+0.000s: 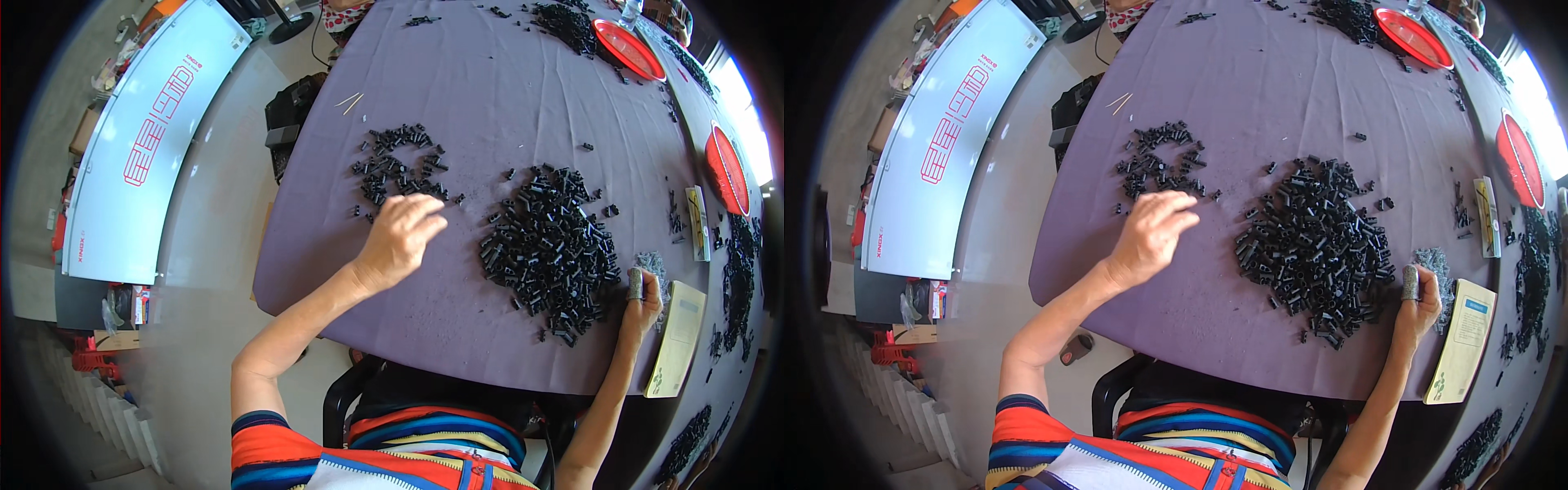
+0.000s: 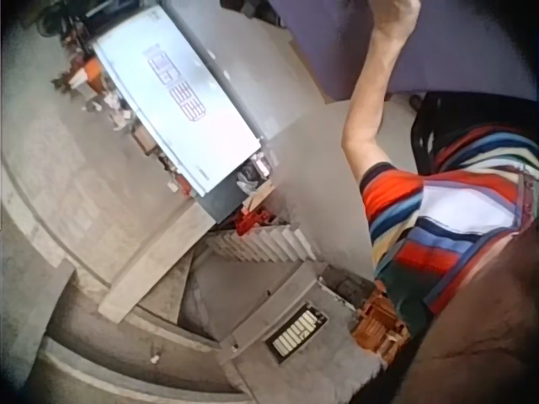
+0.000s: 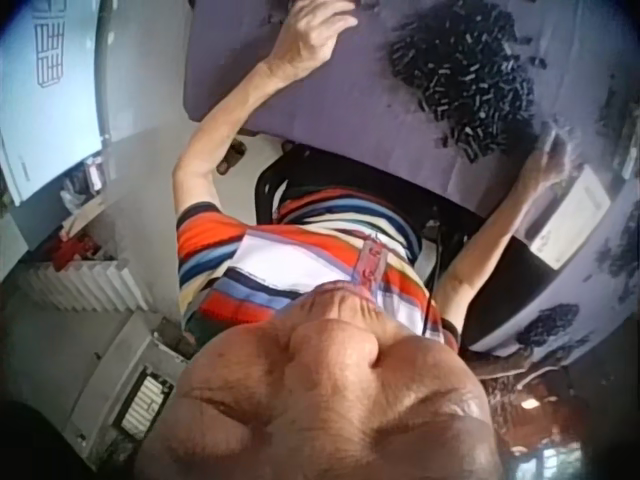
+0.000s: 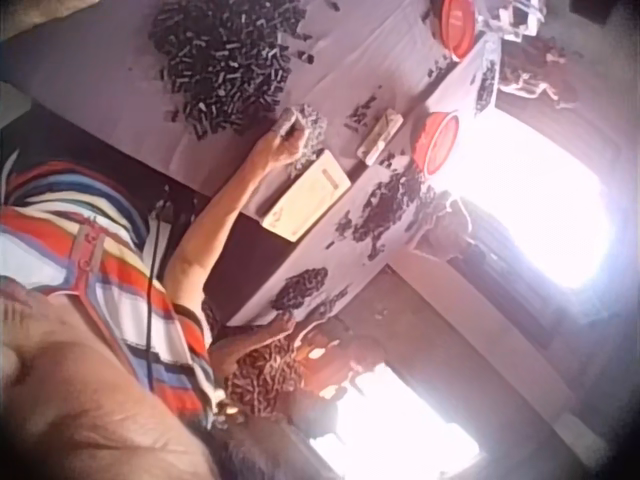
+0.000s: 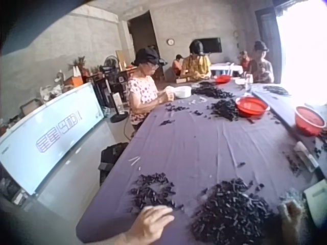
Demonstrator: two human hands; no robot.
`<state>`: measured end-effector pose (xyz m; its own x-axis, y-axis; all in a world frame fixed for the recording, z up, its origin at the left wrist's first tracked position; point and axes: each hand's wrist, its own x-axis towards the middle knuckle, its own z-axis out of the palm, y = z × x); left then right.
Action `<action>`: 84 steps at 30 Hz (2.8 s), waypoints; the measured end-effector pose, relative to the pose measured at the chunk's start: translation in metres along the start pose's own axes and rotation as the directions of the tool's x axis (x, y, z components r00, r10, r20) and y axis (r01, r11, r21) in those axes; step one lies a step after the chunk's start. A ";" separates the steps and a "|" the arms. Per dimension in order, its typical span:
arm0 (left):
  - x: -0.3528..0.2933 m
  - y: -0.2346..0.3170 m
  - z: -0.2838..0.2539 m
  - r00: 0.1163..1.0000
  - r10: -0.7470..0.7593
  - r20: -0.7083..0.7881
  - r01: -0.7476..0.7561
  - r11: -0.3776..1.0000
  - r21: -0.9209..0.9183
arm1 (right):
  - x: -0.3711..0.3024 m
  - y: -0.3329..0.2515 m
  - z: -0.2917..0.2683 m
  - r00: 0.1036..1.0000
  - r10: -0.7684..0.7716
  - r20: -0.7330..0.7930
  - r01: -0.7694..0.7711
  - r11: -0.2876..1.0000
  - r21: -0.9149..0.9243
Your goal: The person assembles small plastic components together by hand and sorts the plastic pieces into piles on the table.
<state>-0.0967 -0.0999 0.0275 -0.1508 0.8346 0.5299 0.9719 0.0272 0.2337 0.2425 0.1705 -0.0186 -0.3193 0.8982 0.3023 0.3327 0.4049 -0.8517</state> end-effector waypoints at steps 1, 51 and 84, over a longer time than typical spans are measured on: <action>0.007 -0.004 -0.002 0.999 -0.046 -0.017 0.046 0.999 0.009 | 0.000 -0.002 0.002 0.998 -0.057 -0.012 0.056 0.997 -0.051; -0.023 -0.076 -0.035 0.989 -0.145 0.015 0.143 0.984 0.104 | 0.002 0.001 -0.003 0.999 -0.013 0.029 0.014 0.999 -0.047; -0.050 -0.050 -0.047 0.976 -0.013 0.218 -0.029 0.982 0.186 | 0.005 0.012 -0.005 1.000 -0.008 0.026 0.008 1.000 -0.010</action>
<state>-0.1459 -0.1686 0.0280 -0.1202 0.9339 0.3368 0.9925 0.1050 0.0632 0.2493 0.1802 -0.0250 -0.3446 0.8902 0.2980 0.3393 0.4141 -0.8447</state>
